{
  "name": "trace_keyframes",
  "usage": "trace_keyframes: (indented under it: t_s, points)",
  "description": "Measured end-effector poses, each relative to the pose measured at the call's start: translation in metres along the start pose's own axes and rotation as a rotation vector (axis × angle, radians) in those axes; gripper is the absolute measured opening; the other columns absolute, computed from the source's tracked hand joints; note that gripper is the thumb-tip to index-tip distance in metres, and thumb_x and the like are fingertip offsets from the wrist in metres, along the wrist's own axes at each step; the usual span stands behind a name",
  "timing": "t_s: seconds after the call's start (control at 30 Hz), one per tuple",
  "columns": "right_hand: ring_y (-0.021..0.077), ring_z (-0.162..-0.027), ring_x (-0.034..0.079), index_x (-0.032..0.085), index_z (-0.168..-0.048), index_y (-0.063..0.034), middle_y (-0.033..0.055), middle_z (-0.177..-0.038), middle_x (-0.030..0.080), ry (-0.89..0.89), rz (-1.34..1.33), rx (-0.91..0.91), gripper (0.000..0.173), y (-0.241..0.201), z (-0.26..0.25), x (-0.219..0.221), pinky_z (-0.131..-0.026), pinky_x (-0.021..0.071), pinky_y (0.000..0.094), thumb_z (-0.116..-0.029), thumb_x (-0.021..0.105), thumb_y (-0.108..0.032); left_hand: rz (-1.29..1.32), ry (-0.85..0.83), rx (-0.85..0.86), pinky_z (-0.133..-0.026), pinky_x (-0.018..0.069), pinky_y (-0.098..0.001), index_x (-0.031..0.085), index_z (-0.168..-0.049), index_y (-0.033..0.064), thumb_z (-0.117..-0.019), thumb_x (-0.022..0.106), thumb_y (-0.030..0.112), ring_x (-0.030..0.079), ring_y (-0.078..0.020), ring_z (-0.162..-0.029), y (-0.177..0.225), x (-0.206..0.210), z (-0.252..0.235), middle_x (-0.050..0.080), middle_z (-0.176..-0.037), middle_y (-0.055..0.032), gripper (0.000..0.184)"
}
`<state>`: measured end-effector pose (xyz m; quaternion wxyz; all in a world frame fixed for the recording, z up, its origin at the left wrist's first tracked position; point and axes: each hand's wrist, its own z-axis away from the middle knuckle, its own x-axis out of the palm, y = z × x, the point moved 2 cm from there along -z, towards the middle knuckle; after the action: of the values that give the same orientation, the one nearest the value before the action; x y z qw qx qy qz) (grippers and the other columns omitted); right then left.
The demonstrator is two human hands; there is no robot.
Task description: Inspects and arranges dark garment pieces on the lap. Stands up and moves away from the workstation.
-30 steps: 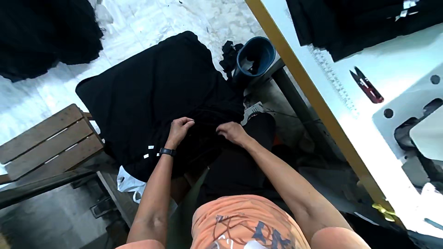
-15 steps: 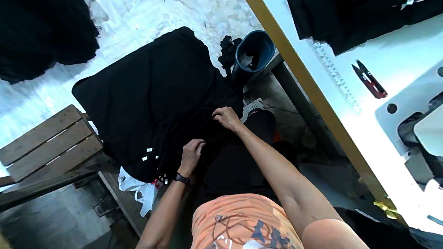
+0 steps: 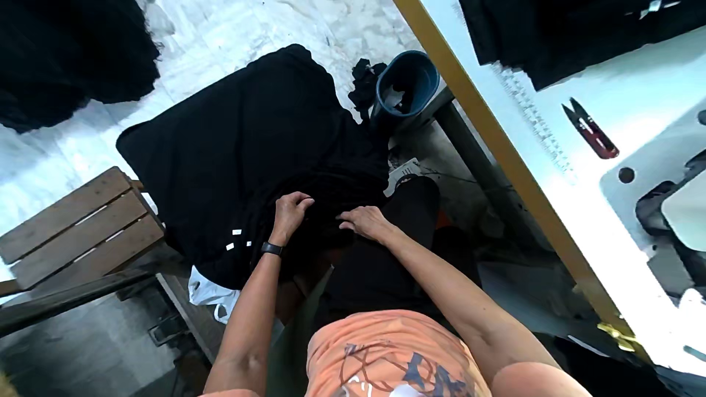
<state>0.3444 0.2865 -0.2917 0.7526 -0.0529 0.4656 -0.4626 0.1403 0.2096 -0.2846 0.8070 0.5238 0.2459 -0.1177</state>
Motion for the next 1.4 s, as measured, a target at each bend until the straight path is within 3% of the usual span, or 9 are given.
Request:
trace_keyframes:
  t_s: [0.13, 0.33, 0.5, 0.73, 0.87, 0.97, 1.03, 1.13, 1.4]
  points:
    - [0.0403, -0.098, 0.069, 0.068, -0.123, -0.0049, 0.0206, -0.105, 0.072, -0.015, 0.164, 0.068, 0.028, 0.004, -0.002, -0.002, -0.083, 0.0511, 0.058, -0.0999, 0.065, -0.021, 0.013, -0.016, -0.006, -0.083, 0.0551, -0.0538, 0.071, -0.106, -0.0029, -0.102, 0.063, 0.015, 0.07, -0.0332, -0.088, -0.007, -0.001, -0.004, 0.072, -0.099, -0.0211, 0.02]
    - [0.0405, -0.105, 0.068, 0.073, -0.116, -0.0052, 0.0209, -0.106, 0.073, 0.015, 0.019, 0.104, 0.03, 0.014, -0.006, -0.005, -0.091, 0.0498, 0.0588, -0.1038, 0.061, -0.029, 0.038, -0.022, -0.075, -0.092, 0.0528, -0.0495, 0.073, -0.104, -0.0047, -0.1006, 0.064, 0.01, 0.07, -0.0278, -0.095, -0.008, 0.001, -0.014, 0.073, -0.099, -0.0188, 0.018]
    - [0.0404, -0.106, 0.068, 0.069, -0.124, -0.0062, 0.0208, -0.11, 0.072, -0.059, 0.099, 0.158, 0.028, 0.005, -0.009, -0.003, -0.091, 0.0505, 0.0585, -0.1039, 0.058, -0.023, 0.044, -0.015, -0.045, -0.081, 0.0551, -0.0522, 0.071, -0.106, -0.0014, -0.1018, 0.064, 0.016, 0.069, -0.031, -0.086, -0.01, 0.0, -0.003, 0.071, -0.098, -0.0199, 0.02]
    - [0.0424, -0.099, 0.069, 0.068, -0.113, 0.0012, 0.0234, -0.1, 0.071, 0.104, 0.015, 0.119, 0.023, 0.004, -0.002, -0.004, -0.087, 0.0514, 0.058, -0.1047, 0.053, -0.013, 0.024, 0.0, -0.06, -0.077, 0.0557, -0.0502, 0.071, -0.107, -0.0002, -0.1017, 0.064, 0.017, 0.068, -0.028, -0.081, -0.009, 0.003, 0.002, 0.071, -0.096, -0.0177, 0.019]
    - [0.0436, -0.089, 0.07, 0.073, -0.108, -0.0005, 0.0228, -0.091, 0.072, 0.401, -0.164, 0.075, 0.021, 0.006, 0.004, -0.03, -0.076, 0.0524, 0.0624, -0.1031, 0.058, -0.014, -0.171, 0.183, 0.218, -0.092, 0.0565, -0.0509, 0.071, -0.108, -0.0075, -0.0982, 0.065, 0.007, 0.072, -0.0335, -0.1, -0.006, 0.019, 0.021, 0.072, -0.105, -0.0219, 0.018]
    - [0.0416, -0.106, 0.068, 0.072, -0.115, -0.0013, 0.0225, -0.106, 0.072, 0.266, -0.238, 0.217, 0.026, 0.0, -0.012, -0.055, -0.09, 0.0488, 0.061, -0.1056, 0.052, -0.017, -0.311, 0.362, 0.542, -0.09, 0.0592, -0.0461, 0.072, -0.096, -0.0071, -0.0906, 0.068, 0.003, 0.072, -0.0372, -0.1, -0.007, 0.056, 0.051, 0.072, -0.103, -0.0238, 0.012]
    - [0.04, -0.11, 0.066, 0.071, -0.115, -0.0021, 0.0217, -0.112, 0.071, 0.214, -0.257, 0.283, 0.027, -0.002, -0.024, -0.061, -0.092, 0.048, 0.0602, -0.1057, 0.052, -0.018, -0.304, 0.242, 0.524, -0.089, 0.0604, -0.0423, 0.075, -0.103, -0.0036, -0.0923, 0.068, 0.007, 0.073, -0.0343, -0.1, -0.009, 0.078, 0.064, 0.073, -0.106, -0.0216, 0.016]
    - [0.039, -0.114, 0.064, 0.071, -0.116, -0.0029, 0.021, -0.117, 0.07, 0.149, -0.238, 0.324, 0.027, -0.005, -0.03, -0.068, -0.093, 0.0475, 0.0597, -0.1055, 0.052, -0.018, -0.262, 0.023, 0.249, -0.102, 0.0534, -0.0492, 0.071, -0.12, -0.0051, -0.0985, 0.062, 0.011, 0.068, -0.0394, -0.115, -0.024, 0.088, 0.063, 0.069, -0.123, -0.0254, 0.028]
    - [0.0383, -0.113, 0.064, 0.072, -0.115, -0.0037, 0.0204, -0.116, 0.07, 0.128, -0.305, 0.353, 0.027, 0.002, -0.032, -0.065, -0.092, 0.0472, 0.0603, -0.1056, 0.052, -0.018, -0.188, -0.151, 0.229, -0.102, 0.0524, -0.0472, 0.073, -0.111, -0.0076, -0.1006, 0.061, 0.01, 0.07, -0.0369, -0.111, -0.03, 0.061, 0.048, 0.072, -0.117, -0.0238, 0.024]
